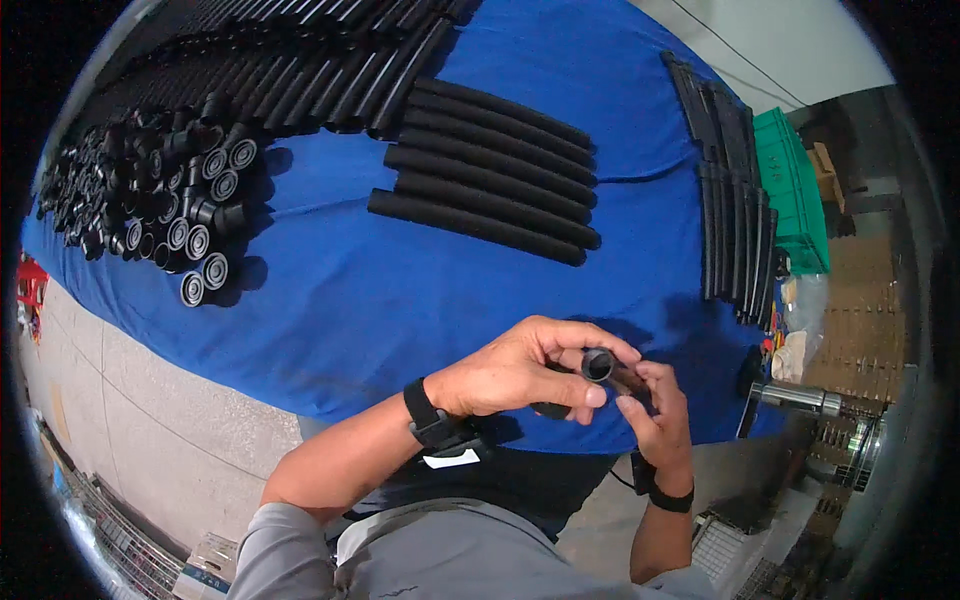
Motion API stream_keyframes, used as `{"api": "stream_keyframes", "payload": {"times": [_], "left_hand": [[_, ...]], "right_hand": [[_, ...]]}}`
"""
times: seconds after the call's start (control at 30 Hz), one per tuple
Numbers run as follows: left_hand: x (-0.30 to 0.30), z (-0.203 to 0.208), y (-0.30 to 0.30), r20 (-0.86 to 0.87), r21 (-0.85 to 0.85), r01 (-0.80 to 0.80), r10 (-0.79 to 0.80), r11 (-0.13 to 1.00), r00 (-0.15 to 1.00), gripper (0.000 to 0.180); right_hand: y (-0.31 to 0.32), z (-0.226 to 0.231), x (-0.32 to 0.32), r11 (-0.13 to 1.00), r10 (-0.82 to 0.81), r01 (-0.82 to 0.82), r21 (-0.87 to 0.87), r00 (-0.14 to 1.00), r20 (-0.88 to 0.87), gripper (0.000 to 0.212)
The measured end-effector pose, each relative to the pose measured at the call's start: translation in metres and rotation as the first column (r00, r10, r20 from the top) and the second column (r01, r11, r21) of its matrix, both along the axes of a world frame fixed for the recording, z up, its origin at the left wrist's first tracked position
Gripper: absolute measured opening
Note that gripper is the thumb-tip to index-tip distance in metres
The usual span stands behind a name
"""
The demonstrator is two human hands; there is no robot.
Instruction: Assembling black plastic tubes by attaching caps and connectors.
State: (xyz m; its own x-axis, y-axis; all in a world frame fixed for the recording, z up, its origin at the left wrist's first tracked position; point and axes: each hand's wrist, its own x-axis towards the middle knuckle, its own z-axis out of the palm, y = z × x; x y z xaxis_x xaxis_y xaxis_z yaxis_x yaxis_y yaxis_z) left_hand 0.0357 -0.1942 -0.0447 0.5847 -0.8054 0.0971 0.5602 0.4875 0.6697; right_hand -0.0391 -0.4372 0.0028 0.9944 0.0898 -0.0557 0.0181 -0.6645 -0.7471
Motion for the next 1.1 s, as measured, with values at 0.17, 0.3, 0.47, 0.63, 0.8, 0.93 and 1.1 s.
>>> {"api": "stream_keyframes", "payload": {"times": [0.17,0.3,0.47,0.63,0.8,0.93,1.1], "left_hand": [[-0.003,-0.001,0.000,-0.033,-0.041,0.018,-0.019,0.999,0.999,0.046],[-0.003,-0.001,-0.001,-0.013,-0.048,0.010,-0.011,0.999,1.000,0.047],[-0.003,0.002,-0.002,-0.031,-0.035,-0.047,0.046,0.998,0.998,0.032],[0.001,0.008,-0.004,0.139,0.359,0.119,-0.179,0.926,0.974,0.022],[-0.006,0.002,-0.014,0.088,0.210,-0.036,0.018,0.977,0.996,0.035],[-0.007,0.003,-0.010,0.025,0.107,-0.004,0.001,0.994,1.000,0.050],[-0.005,0.003,-0.006,0.067,0.081,-0.006,0.000,0.997,0.998,0.049]], "right_hand": [[0.019,0.013,0.010,0.959,0.235,-0.211,-0.191,0.965,0.115,0.051],[0.026,0.014,0.012,0.914,0.276,-0.169,-0.368,0.926,0.260,0.049],[0.019,0.025,0.003,0.975,-0.188,0.212,-0.066,0.947,0.261,0.032],[0.003,0.032,0.010,0.558,-0.515,0.273,0.784,0.855,0.069,0.020],[0.010,-0.011,-0.003,-0.236,-0.213,0.563,0.792,0.766,-0.607,0.027],[0.024,-0.025,-0.008,-0.172,-0.144,0.668,0.724,0.710,-0.689,0.029],[0.007,-0.018,-0.020,0.063,-0.029,0.800,0.597,0.600,-0.800,0.035]]}}
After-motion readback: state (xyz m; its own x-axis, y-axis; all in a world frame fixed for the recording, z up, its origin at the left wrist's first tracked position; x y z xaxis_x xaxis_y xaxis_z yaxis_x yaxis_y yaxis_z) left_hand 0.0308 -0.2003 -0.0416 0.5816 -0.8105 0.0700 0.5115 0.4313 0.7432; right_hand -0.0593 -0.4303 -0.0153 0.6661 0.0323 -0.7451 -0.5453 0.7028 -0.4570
